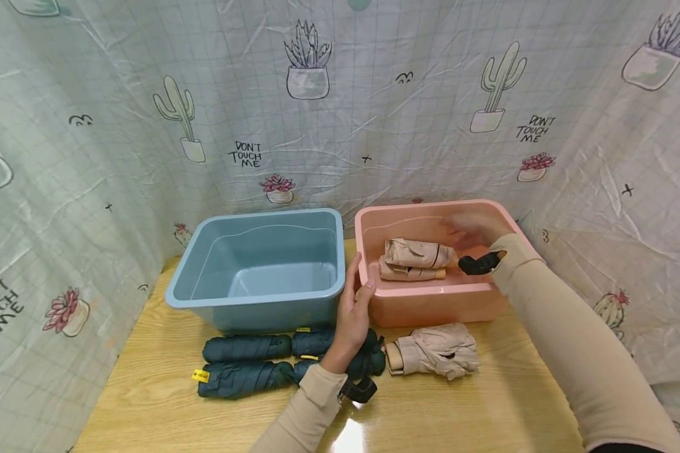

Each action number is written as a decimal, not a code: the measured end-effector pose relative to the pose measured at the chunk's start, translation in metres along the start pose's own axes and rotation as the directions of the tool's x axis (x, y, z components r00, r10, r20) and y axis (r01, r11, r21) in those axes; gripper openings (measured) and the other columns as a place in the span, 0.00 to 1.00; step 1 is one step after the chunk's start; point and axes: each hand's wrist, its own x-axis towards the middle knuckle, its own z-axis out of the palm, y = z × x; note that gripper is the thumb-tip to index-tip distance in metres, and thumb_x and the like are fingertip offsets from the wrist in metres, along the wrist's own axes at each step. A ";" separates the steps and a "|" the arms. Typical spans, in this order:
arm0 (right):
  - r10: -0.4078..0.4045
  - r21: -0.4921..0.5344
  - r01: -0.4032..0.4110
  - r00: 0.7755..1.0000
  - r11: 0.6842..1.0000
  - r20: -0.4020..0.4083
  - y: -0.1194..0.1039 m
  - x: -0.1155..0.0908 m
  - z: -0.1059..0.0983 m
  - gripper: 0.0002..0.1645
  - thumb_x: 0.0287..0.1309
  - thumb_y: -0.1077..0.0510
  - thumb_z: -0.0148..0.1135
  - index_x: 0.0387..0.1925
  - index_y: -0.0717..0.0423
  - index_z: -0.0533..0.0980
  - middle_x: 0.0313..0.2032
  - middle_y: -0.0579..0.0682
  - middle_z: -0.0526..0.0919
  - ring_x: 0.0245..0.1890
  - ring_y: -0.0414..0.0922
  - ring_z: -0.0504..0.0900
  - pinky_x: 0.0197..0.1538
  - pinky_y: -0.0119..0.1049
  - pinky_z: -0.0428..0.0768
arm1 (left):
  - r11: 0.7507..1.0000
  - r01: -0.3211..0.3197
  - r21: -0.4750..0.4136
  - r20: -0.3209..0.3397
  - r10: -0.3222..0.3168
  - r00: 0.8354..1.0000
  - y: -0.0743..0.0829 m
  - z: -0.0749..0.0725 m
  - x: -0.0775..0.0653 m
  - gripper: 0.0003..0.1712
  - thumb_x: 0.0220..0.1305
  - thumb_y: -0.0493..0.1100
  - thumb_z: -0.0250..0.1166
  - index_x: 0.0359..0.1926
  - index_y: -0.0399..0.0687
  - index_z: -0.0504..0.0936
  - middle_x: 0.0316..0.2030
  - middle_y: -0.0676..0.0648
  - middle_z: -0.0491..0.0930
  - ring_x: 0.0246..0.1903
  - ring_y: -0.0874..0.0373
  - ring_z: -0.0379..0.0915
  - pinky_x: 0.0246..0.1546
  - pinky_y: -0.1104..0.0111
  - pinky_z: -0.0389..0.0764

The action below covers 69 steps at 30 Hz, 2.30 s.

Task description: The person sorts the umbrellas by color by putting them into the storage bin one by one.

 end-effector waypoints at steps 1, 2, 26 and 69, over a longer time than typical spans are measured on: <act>-0.016 -0.018 0.016 1.000 1.000 -0.002 0.000 0.000 -0.001 0.37 0.77 0.47 0.48 0.74 0.68 0.57 0.67 0.72 0.68 0.59 0.64 0.79 0.64 0.59 0.77 | 1.000 0.001 0.000 0.000 -0.001 1.000 0.000 0.000 0.000 0.35 0.80 0.50 0.52 0.81 0.68 0.52 0.80 0.55 0.52 0.77 0.54 0.56 0.75 0.51 0.62; -0.028 -0.034 0.028 1.000 0.999 -0.011 0.000 -0.001 -0.002 0.36 0.77 0.46 0.49 0.72 0.68 0.60 0.65 0.71 0.72 0.56 0.61 0.81 0.62 0.58 0.78 | 1.000 0.003 -0.001 0.000 -0.003 1.000 0.000 0.000 0.000 0.35 0.80 0.50 0.52 0.81 0.68 0.52 0.80 0.56 0.52 0.77 0.55 0.55 0.75 0.52 0.61; -0.542 0.049 0.547 0.836 0.836 -0.081 -0.003 -0.094 0.009 0.15 0.78 0.59 0.50 0.60 0.56 0.73 0.43 0.41 0.86 0.43 0.40 0.87 0.46 0.31 0.85 | 1.000 0.010 -0.008 -0.002 -0.010 1.000 -0.001 -0.001 0.002 0.35 0.79 0.49 0.53 0.81 0.67 0.52 0.80 0.54 0.54 0.77 0.54 0.56 0.75 0.52 0.62; -0.662 0.494 0.644 0.730 0.584 -0.169 0.155 -0.141 0.080 0.21 0.75 0.76 0.36 0.59 0.67 0.72 0.47 0.51 0.85 0.45 0.43 0.86 0.45 0.36 0.86 | 1.000 0.005 -0.013 0.000 -0.005 1.000 -0.001 0.000 0.000 0.35 0.79 0.48 0.52 0.81 0.68 0.52 0.80 0.55 0.53 0.76 0.57 0.57 0.75 0.53 0.61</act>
